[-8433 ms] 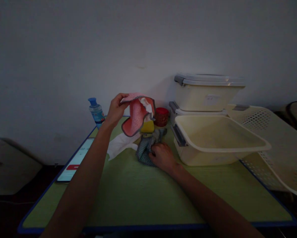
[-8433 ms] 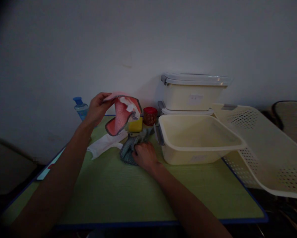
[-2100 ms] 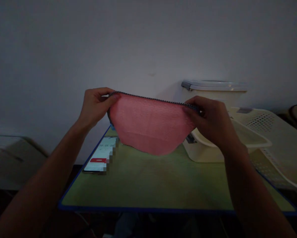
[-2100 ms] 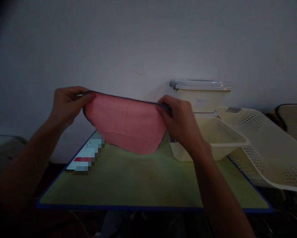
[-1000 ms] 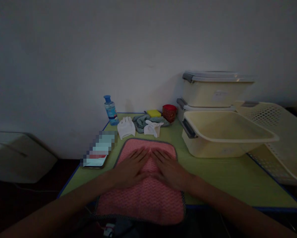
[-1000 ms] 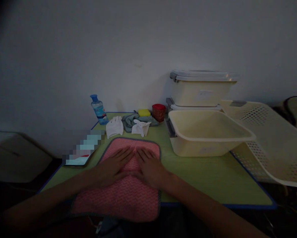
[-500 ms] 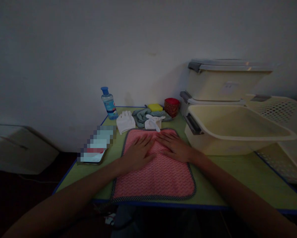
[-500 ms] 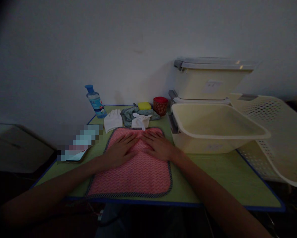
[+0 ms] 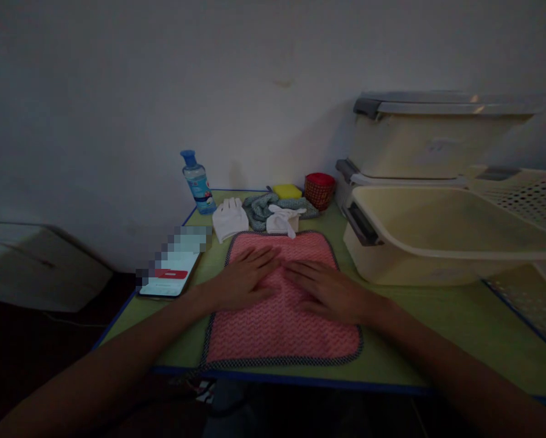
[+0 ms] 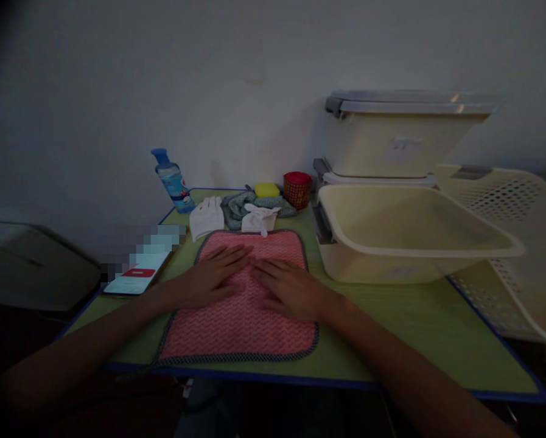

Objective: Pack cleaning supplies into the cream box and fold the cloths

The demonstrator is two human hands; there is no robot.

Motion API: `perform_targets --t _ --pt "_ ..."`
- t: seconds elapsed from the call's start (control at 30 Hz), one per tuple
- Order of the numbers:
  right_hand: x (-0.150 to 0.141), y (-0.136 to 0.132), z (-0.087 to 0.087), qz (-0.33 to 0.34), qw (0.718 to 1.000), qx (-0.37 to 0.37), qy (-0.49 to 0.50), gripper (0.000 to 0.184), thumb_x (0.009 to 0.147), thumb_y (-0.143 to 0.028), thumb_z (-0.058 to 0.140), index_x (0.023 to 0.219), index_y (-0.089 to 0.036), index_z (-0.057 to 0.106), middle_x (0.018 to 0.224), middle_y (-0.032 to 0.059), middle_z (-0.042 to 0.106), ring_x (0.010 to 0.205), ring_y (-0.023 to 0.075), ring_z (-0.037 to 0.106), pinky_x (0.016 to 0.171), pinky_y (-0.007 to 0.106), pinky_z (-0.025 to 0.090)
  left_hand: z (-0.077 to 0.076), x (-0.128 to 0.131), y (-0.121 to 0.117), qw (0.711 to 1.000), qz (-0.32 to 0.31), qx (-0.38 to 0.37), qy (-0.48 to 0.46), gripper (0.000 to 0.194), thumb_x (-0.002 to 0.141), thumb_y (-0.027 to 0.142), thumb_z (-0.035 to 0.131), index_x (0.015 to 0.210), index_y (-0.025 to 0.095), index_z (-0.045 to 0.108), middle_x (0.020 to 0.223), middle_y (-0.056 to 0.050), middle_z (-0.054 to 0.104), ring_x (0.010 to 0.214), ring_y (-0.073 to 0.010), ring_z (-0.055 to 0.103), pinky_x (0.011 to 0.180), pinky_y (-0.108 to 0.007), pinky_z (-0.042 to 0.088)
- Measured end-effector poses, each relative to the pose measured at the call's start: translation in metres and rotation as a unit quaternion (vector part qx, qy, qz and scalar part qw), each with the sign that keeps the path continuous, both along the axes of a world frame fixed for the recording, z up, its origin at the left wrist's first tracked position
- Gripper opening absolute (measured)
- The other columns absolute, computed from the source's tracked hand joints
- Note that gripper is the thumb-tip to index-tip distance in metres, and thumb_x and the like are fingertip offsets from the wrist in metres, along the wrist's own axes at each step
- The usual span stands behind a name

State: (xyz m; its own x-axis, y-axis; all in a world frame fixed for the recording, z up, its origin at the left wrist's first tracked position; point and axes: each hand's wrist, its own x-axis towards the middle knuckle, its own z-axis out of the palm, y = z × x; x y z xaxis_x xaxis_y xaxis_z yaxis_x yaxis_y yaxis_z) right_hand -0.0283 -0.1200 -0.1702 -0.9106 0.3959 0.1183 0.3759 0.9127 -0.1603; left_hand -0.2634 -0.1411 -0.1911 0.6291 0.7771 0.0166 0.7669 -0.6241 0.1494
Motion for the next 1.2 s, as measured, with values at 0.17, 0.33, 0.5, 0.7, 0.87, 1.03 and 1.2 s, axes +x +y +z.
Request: perform_targets --t 0.17,0.33,0.5,0.7,0.87,1.03,1.2 --pt "0.001 0.004 -0.006 -0.009 0.999 -0.033 -0.031 0.053 0.088 -0.039 0.043 0.132 -0.009 0.039 0.14 0.0148 0.035 0.129 0.0228 0.031 0.104 0.041 0.03 -0.004 0.002 0.001 1.0 0.007 0.004 -0.003 0.06 0.089 0.051 0.029 0.139 0.017 0.022 0.147 -0.01 0.02 0.136 -0.0213 0.016 0.109 -0.042 0.015" --pt "0.0 0.004 -0.006 -0.007 0.999 -0.037 -0.02 0.051 0.088 -0.037 0.043 0.131 -0.01 0.04 0.139 0.0156 0.036 0.128 0.0224 0.032 0.104 0.041 0.03 -0.004 0.001 0.002 1.0 0.004 0.005 -0.006 0.058 0.09 0.049 0.029 0.139 0.018 0.022 0.147 -0.01 0.02 0.136 -0.021 0.016 0.109 -0.041 0.015" --pt "-0.001 0.003 -0.005 -0.006 0.999 -0.035 -0.024 0.05 0.088 -0.036 0.043 0.131 -0.009 0.041 0.139 0.0152 0.037 0.128 0.0226 0.033 0.104 0.041 0.03 -0.004 0.001 0.001 1.0 0.008 0.005 -0.006 0.059 0.09 0.049 0.029 0.139 0.018 0.022 0.147 -0.01 0.021 0.136 -0.0212 0.017 0.109 -0.042 0.014" --pt "0.0 0.003 -0.007 -0.003 0.999 -0.032 -0.013 0.049 0.089 -0.035 0.042 0.131 -0.011 0.04 0.139 0.0149 0.037 0.128 0.0226 0.032 0.103 0.042 0.031 -0.001 0.003 0.0 1.0 0.01 0.0 0.001 0.059 0.09 0.049 0.028 0.139 0.017 0.022 0.147 -0.01 0.02 0.136 -0.0217 0.017 0.109 -0.042 0.016" --pt "0.0 0.003 -0.006 -0.001 0.999 -0.033 -0.014 0.048 0.089 -0.035 0.042 0.13 -0.009 0.042 0.139 0.0153 0.037 0.128 0.0226 0.033 0.104 0.042 0.03 -0.002 0.003 -0.001 1.0 0.019 0.008 -0.004 0.058 0.09 0.05 0.028 0.138 0.018 0.023 0.146 -0.01 0.022 0.135 -0.0215 0.018 0.108 -0.042 0.015" --pt "0.0 0.002 -0.006 -0.004 0.999 -0.032 -0.009 0.048 0.089 -0.036 0.041 0.131 -0.011 0.041 0.139 0.0156 0.036 0.128 0.0229 0.034 0.103 0.043 0.031 -0.005 0.003 0.0 1.0 0.012 0.01 -0.012 0.058 0.089 0.05 0.029 0.138 0.018 0.023 0.147 -0.011 0.021 0.135 -0.022 0.018 0.109 -0.042 0.015" --pt "0.001 -0.001 0.004 -0.016 1.0 -0.025 0.0 0.047 0.087 -0.029 0.045 0.13 -0.01 0.041 0.138 0.016 0.037 0.127 0.0236 0.035 0.102 0.042 0.034 -0.002 0.002 0.002 0.999 0.021 0.02 -0.027 0.054 0.088 0.044 0.038 0.132 0.014 0.035 0.143 -0.015 0.029 0.132 -0.0255 0.025 0.107 -0.043 0.022"
